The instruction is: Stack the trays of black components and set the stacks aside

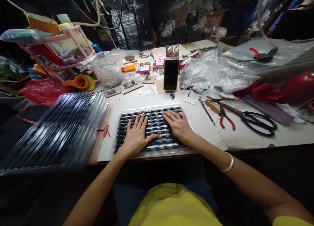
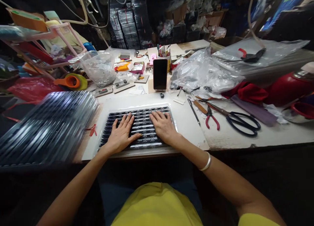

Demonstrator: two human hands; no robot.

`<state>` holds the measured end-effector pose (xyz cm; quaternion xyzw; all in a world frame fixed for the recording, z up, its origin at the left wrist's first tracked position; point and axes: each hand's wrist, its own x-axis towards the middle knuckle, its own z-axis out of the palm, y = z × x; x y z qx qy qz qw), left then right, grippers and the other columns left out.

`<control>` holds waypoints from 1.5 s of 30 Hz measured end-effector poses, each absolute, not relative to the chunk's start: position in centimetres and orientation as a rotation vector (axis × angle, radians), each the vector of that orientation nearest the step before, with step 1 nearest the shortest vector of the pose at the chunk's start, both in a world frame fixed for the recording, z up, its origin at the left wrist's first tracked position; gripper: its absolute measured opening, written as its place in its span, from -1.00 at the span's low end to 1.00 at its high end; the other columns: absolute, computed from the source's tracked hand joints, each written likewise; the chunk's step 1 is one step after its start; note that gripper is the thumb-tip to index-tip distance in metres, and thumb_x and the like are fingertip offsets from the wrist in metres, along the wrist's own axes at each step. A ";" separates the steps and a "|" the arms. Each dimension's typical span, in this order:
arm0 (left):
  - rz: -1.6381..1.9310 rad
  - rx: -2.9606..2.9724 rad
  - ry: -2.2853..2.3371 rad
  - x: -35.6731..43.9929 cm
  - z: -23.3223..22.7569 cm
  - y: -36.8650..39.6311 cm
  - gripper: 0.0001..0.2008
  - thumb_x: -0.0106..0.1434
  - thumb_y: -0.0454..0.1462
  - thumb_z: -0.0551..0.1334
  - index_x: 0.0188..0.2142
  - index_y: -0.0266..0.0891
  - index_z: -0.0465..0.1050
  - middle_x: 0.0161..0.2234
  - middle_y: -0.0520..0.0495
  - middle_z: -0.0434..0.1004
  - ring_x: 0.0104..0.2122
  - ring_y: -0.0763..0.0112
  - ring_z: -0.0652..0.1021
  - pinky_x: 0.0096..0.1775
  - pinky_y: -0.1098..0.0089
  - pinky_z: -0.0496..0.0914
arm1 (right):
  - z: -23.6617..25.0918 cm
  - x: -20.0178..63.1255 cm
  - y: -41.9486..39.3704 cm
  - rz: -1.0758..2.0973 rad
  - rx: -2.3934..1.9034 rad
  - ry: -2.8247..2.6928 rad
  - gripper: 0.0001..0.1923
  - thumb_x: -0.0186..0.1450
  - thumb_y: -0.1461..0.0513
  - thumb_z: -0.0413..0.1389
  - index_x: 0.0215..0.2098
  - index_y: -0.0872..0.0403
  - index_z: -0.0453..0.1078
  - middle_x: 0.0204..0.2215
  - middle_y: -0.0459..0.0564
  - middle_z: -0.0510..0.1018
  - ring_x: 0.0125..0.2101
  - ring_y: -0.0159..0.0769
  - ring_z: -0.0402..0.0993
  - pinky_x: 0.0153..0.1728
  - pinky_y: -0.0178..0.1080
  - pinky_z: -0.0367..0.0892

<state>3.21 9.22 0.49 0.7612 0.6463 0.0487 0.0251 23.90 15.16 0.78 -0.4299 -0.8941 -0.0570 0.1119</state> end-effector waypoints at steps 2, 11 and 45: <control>0.164 2.325 1.936 2.2 0.6 9.2 -0.28 0.30 0.10 -0.13 0.30 -0.28 -0.11 0.33 -0.14 -0.20 0.30 0.14 -0.10 0.22 -0.05 -0.21 | 0.4 23.8 14.8 -0.160 -1.218 -2.621 -0.54 0.29 0.41 -0.17 0.13 0.18 0.25 0.12 0.16 0.33 0.09 -0.05 0.14 0.01 -0.03 -0.03; 0.514 1.934 1.763 -8.6 0.8 4.6 -0.48 0.35 -0.12 -0.11 0.27 -0.17 0.02 0.32 -0.11 -0.12 0.29 0.31 -0.03 0.24 0.12 -0.09 | -1.5 26.6 15.3 -0.330 -1.229 -2.301 -0.69 0.36 0.21 -0.09 -0.06 0.16 0.39 -0.05 0.17 0.49 -0.02 -0.10 0.32 -0.04 -0.05 0.05; 0.704 1.981 2.139 -4.7 -2.4 4.2 -0.35 0.30 -0.03 0.00 0.27 -0.33 -0.03 0.31 -0.31 -0.10 0.28 0.07 0.03 0.20 0.00 0.03 | -0.2 26.6 16.4 -0.173 -1.314 -2.507 -0.52 0.25 0.44 -0.18 0.09 0.20 0.27 0.10 0.20 0.35 0.05 0.00 0.23 -0.12 0.00 0.19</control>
